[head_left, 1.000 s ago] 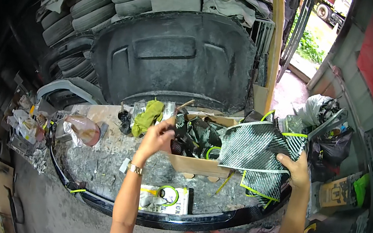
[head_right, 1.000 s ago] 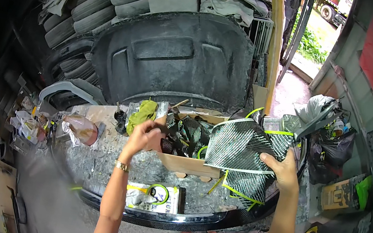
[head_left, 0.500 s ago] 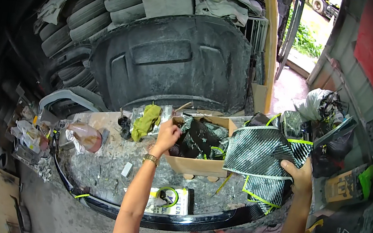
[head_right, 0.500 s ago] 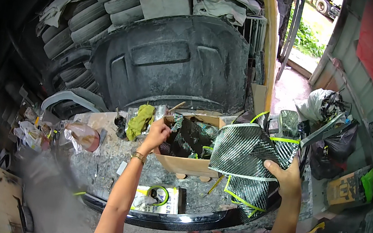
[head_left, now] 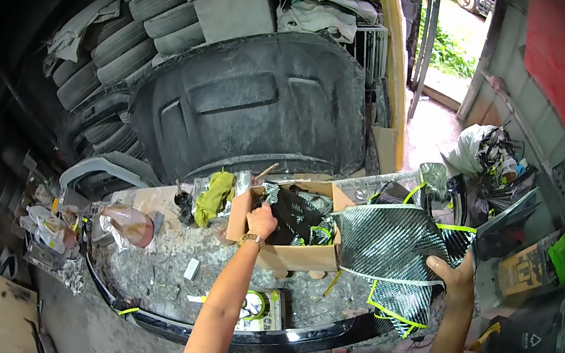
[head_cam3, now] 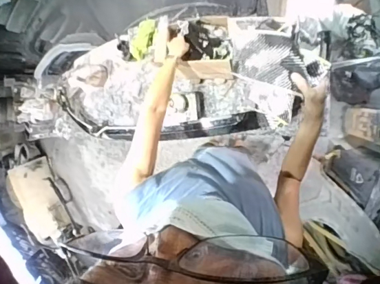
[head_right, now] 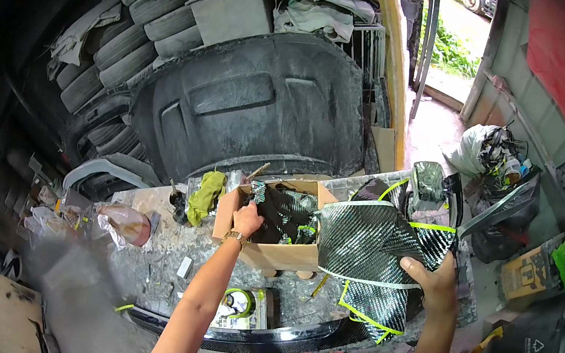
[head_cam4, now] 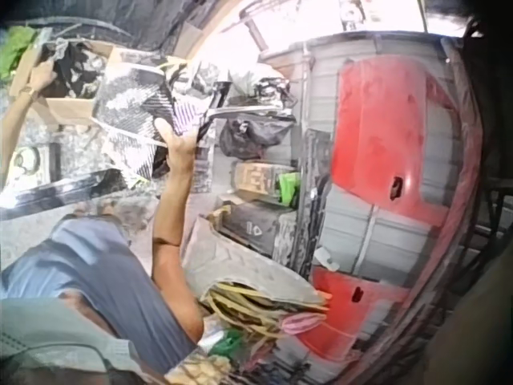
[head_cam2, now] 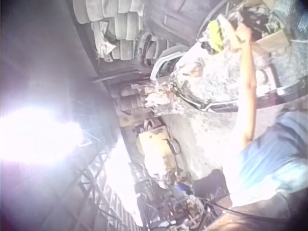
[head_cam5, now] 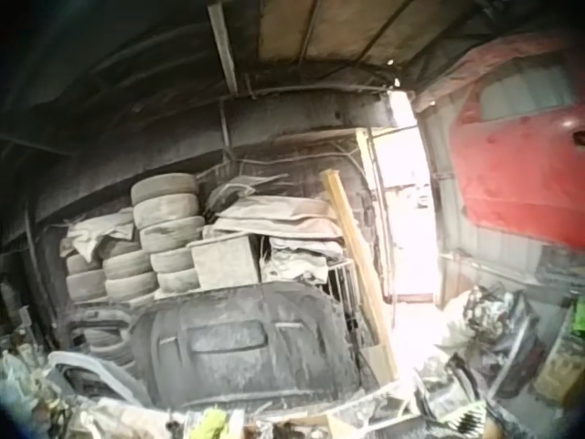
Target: The person cuts carbon fiber fabric with scissors, fits the piece onto an automotive component by hand, and applies heat to the part using a heat gun.
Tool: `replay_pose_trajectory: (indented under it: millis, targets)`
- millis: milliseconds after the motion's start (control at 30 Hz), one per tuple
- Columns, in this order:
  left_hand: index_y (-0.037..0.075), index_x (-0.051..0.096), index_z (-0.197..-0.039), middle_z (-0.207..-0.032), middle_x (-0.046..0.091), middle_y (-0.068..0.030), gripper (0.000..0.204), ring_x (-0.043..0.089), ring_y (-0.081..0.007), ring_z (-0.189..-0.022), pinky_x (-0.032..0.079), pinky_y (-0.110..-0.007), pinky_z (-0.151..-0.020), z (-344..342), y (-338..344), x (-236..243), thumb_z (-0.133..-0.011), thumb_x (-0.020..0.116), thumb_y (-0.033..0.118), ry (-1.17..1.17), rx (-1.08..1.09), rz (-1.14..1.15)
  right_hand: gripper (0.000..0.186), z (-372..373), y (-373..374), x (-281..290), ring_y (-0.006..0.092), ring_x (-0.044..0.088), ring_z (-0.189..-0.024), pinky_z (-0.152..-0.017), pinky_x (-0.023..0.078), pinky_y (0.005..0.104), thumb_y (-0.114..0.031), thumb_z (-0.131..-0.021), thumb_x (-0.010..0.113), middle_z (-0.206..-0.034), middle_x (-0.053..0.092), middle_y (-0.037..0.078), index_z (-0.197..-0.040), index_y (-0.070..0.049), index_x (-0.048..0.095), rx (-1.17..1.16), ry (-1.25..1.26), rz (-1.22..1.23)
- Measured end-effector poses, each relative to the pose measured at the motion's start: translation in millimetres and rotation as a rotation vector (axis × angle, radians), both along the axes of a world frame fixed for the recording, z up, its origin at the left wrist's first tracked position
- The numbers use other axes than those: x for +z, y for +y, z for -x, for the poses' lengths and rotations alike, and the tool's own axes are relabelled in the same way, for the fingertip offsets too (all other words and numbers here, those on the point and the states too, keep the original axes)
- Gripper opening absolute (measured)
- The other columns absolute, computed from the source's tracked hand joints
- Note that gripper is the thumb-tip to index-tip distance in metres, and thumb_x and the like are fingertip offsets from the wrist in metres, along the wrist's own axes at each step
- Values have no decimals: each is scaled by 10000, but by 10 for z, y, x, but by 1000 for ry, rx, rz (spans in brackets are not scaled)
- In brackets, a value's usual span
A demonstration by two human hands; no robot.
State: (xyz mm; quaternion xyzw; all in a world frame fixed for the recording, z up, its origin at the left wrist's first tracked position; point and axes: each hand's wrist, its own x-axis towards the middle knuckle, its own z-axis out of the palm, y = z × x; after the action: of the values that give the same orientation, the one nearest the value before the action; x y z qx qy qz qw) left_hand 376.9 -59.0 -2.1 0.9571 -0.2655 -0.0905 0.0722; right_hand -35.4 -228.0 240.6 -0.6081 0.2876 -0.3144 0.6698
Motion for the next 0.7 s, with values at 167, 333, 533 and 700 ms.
replay_pose_trajectory:
  millis: [167,333,533,700]
  targets:
    - [27,653,-976,-1018,674,-182,419,632,-335,-1015,494,-429,-873,-95,64,-95,-719,747,345,221,141,254,515,12,17,-35,153,595,-936,-881,460,297,19,-716,651,-1067,617,62,-1208,14,500,0,-57,-5]
    - [20,665,-951,-854,686,-169,340,665,-311,-799,504,-406,-763,-111,-26,860,-759,722,295,142,-141,309,502,191,-82,-100,142,589,-936,-891,454,296,38,-726,646,-1069,614,53,-1206,7,503,-47,-44,-1]
    - [-8,613,-1039,-918,672,-29,170,617,-90,-800,513,-255,-711,-107,450,1974,-913,604,107,678,-205,1057,453,124,-151,-201,125,598,-932,-853,483,281,62,-765,679,-1059,622,44,-1186,4,522,61,-229,-63]
    - [58,626,-1033,-808,636,48,164,516,-12,-643,405,-180,-563,74,870,2102,-913,626,170,540,-138,1145,448,-329,-89,155,132,574,-962,-901,455,285,22,-788,681,-1106,601,49,-1203,16,514,160,-221,93]
